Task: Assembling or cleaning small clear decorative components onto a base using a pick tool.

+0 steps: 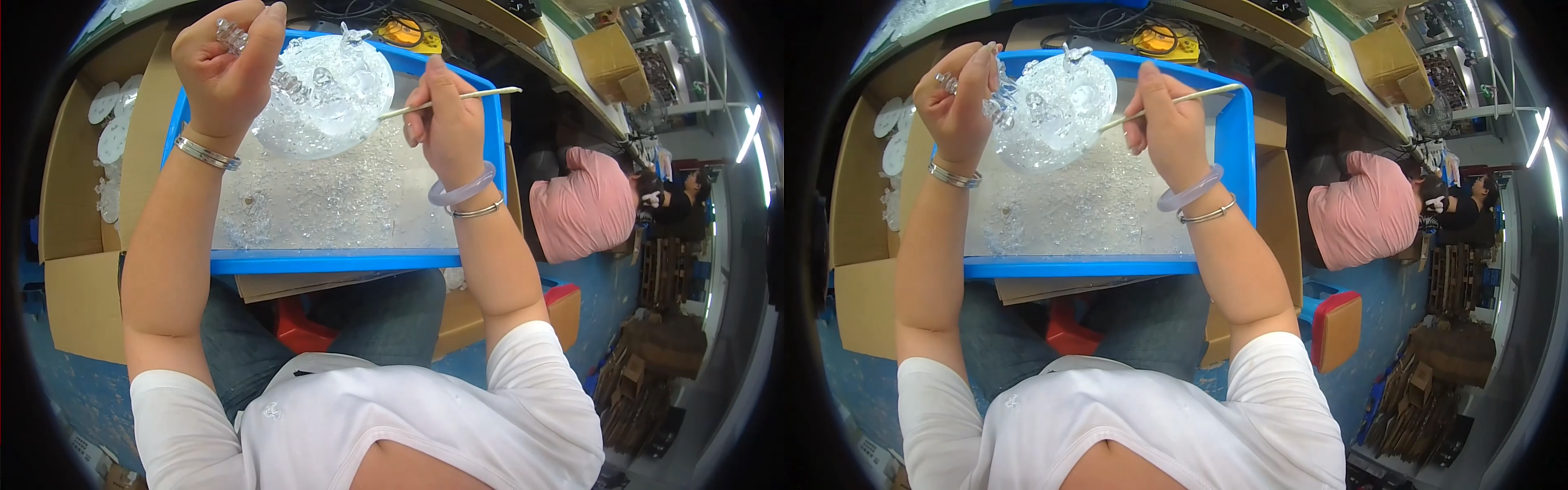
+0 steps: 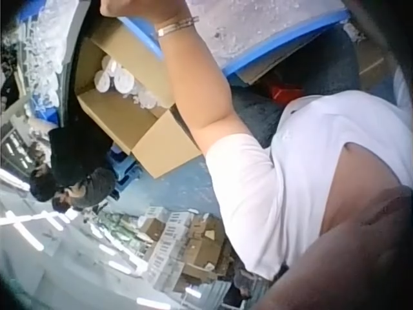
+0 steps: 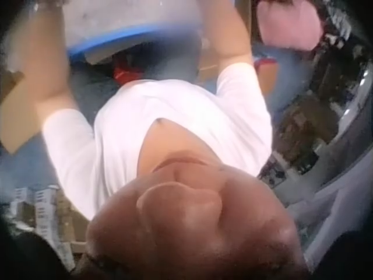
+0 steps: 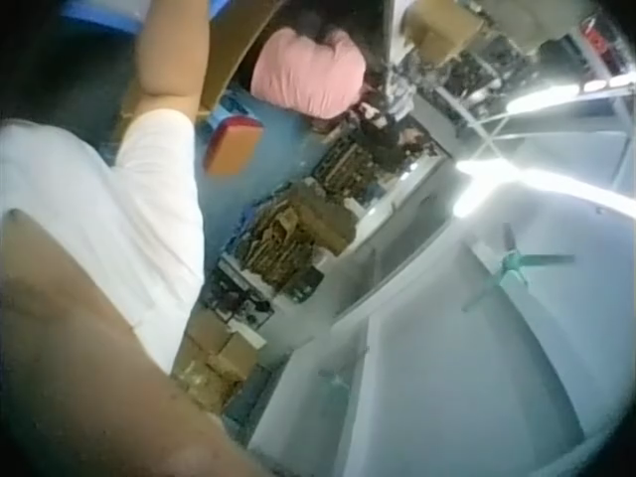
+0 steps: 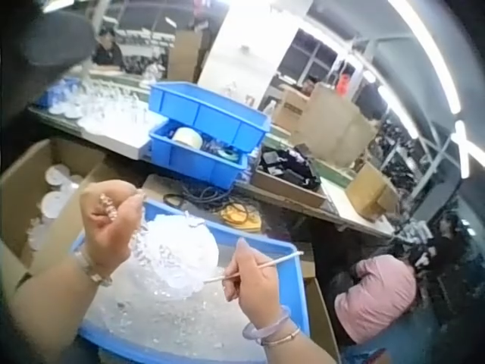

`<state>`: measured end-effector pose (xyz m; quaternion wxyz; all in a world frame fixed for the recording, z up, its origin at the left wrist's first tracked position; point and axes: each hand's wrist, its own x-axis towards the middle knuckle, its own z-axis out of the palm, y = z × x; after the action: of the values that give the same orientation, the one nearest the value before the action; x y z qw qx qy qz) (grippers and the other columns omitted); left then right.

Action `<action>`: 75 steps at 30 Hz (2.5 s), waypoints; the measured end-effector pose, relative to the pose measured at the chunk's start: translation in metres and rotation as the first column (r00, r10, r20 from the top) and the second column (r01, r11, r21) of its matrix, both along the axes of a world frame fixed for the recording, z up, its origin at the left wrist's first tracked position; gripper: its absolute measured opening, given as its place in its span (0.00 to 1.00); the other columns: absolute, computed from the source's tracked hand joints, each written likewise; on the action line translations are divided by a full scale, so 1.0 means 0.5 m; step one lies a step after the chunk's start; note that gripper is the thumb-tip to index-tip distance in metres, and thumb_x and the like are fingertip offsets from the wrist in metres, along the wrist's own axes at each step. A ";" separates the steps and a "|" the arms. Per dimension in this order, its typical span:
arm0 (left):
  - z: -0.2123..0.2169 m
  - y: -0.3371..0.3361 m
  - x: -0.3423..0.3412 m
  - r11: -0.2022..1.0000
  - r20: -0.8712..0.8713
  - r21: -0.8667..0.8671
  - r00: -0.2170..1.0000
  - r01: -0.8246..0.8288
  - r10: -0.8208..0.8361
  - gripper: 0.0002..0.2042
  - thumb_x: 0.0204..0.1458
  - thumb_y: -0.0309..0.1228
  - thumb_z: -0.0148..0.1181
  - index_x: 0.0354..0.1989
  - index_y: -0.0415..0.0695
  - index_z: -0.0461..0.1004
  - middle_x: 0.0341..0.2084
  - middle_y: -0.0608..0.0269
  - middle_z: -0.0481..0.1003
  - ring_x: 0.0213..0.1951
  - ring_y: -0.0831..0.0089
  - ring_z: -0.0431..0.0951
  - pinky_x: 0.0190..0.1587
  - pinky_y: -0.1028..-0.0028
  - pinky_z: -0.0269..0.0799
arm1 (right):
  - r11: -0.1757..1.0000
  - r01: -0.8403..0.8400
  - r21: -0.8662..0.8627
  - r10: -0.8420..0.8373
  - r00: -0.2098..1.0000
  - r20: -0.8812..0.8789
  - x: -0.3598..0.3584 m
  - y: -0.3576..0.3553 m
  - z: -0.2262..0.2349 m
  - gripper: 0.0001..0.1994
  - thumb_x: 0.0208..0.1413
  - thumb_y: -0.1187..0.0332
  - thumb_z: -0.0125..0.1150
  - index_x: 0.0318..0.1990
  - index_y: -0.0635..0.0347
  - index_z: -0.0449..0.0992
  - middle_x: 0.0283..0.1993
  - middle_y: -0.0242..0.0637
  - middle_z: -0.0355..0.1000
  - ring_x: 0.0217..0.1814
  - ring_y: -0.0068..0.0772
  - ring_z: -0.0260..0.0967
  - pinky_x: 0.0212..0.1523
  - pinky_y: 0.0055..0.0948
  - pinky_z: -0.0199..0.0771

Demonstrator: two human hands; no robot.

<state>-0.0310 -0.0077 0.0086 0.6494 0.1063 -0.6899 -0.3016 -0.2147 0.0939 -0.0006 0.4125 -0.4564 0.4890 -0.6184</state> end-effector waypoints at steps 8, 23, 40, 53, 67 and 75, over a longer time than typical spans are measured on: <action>0.002 0.003 0.000 1.000 0.014 0.025 1.000 0.016 -0.016 0.06 0.44 0.20 0.46 0.18 0.34 0.68 0.12 0.67 0.63 0.17 0.81 0.63 0.35 0.75 0.66 | 0.997 0.059 -0.040 -0.061 0.997 -0.042 -0.010 -0.002 0.002 0.20 0.54 0.58 0.41 0.16 0.61 0.64 0.08 0.32 0.58 0.07 0.19 0.53 0.09 0.14 0.53; 0.014 0.008 0.002 0.993 -0.053 -0.078 0.995 -0.093 0.089 0.08 0.43 0.20 0.46 0.15 0.35 0.66 0.11 0.65 0.64 0.17 0.79 0.64 0.37 0.73 0.67 | 0.993 -0.032 -0.109 0.023 0.996 -0.083 0.016 0.017 0.008 0.22 0.56 0.56 0.37 0.15 0.60 0.64 0.10 0.31 0.59 0.10 0.16 0.55 0.12 0.13 0.53; 0.001 -0.008 0.007 0.993 -0.057 -0.116 0.998 -0.035 0.028 0.06 0.45 0.20 0.46 0.21 0.34 0.69 0.11 0.67 0.63 0.17 0.80 0.64 0.36 0.73 0.68 | 0.994 -0.101 -0.044 0.097 0.992 -0.087 0.025 0.024 0.008 0.20 0.56 0.57 0.36 0.17 0.60 0.62 0.10 0.34 0.59 0.09 0.19 0.54 0.10 0.14 0.53; -0.001 -0.009 0.007 0.994 -0.051 -0.109 0.999 0.003 -0.009 0.05 0.45 0.19 0.46 0.21 0.33 0.69 0.12 0.66 0.63 0.17 0.80 0.64 0.36 0.73 0.67 | 0.991 -0.079 -0.105 0.073 0.995 -0.064 0.025 0.017 0.000 0.21 0.56 0.57 0.37 0.17 0.60 0.62 0.11 0.33 0.60 0.08 0.18 0.53 0.10 0.14 0.53; 0.003 -0.010 0.008 0.998 -0.074 -0.045 0.997 -0.038 0.034 0.07 0.45 0.21 0.46 0.17 0.35 0.67 0.12 0.66 0.63 0.17 0.80 0.63 0.37 0.73 0.67 | 0.985 0.048 -0.165 -0.062 0.995 -0.082 0.029 0.027 0.011 0.21 0.55 0.58 0.39 0.14 0.59 0.63 0.08 0.29 0.58 0.08 0.14 0.52 0.09 0.12 0.49; 0.007 -0.006 0.009 1.000 -0.049 -0.014 0.999 -0.020 0.019 0.08 0.45 0.21 0.46 0.15 0.35 0.66 0.11 0.66 0.63 0.18 0.81 0.64 0.37 0.73 0.67 | 0.980 0.011 -0.200 -0.049 0.982 -0.184 0.033 0.028 0.009 0.21 0.56 0.59 0.37 0.16 0.61 0.61 0.11 0.33 0.59 0.09 0.17 0.52 0.10 0.13 0.50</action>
<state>-0.0265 -0.0108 0.0120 0.6697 0.1010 -0.6751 -0.2925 -0.1981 0.1078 0.0042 0.3076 -0.5440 0.4687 -0.6243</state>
